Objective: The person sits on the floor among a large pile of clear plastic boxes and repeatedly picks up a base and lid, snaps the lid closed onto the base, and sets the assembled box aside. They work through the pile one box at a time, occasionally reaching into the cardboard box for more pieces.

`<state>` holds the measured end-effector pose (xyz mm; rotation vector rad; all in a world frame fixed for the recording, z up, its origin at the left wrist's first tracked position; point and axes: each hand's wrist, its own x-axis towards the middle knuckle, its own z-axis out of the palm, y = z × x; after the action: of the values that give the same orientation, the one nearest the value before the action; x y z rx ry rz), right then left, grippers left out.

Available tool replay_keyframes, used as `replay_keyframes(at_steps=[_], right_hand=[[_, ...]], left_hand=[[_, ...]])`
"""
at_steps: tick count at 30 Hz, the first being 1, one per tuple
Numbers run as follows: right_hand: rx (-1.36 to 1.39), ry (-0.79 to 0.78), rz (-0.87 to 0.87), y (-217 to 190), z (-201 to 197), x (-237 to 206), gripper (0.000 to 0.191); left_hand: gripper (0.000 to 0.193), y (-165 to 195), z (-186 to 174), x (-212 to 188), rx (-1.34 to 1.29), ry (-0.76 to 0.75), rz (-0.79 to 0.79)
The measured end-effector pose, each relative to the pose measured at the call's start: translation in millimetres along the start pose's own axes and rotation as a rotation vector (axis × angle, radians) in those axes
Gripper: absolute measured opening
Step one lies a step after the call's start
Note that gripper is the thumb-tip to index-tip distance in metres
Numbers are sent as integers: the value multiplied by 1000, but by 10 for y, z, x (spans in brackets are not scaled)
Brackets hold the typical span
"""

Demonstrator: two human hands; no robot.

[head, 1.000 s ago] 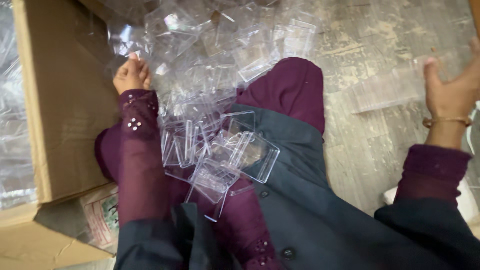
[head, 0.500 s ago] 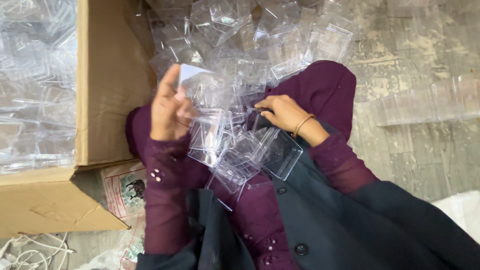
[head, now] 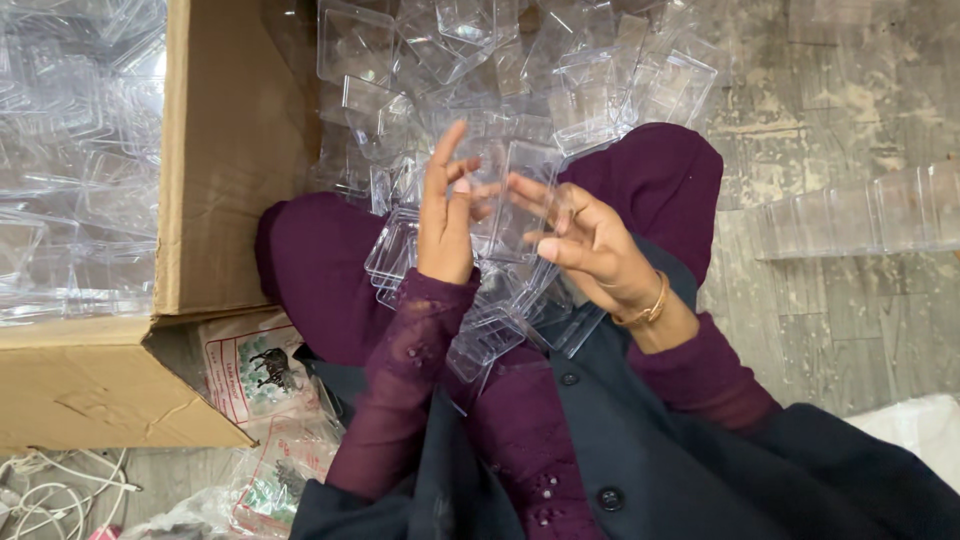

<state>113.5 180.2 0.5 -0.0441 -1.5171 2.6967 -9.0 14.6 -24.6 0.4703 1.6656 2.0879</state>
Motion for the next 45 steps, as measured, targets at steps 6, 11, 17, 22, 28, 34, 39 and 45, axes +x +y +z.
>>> replay_keyframes(at_steps=[6,11,17,22,28,34,39,45], right_hand=[[-518,9,-80,42,-17,28,39],[-823,44,-306,-226,52,-25,90],[-1074,-47,-277,-584,165,-72,122],[-1178,-63,-267,-664,238,-34,123],[-1260,-34,-277,-652,247,-41,125],[-1242,-33,-275,-637,229,-53,125],[-1203,-42,-258,-614,211,-44,124],[-1078,-37,-252,-557,188,-41,122]], left_hand=[[80,58,-84,-79,52,-269,-65],[94,-94,-79,33,-375,-203,-348],[96,-174,2,66,-488,-329,-550],[102,-127,93,50,-453,-369,-516],[104,-56,127,17,-383,-354,-532],[103,14,149,20,-312,-352,-535],[97,102,167,-13,-307,-368,-551],[86,113,240,-5,-382,-454,-493]])
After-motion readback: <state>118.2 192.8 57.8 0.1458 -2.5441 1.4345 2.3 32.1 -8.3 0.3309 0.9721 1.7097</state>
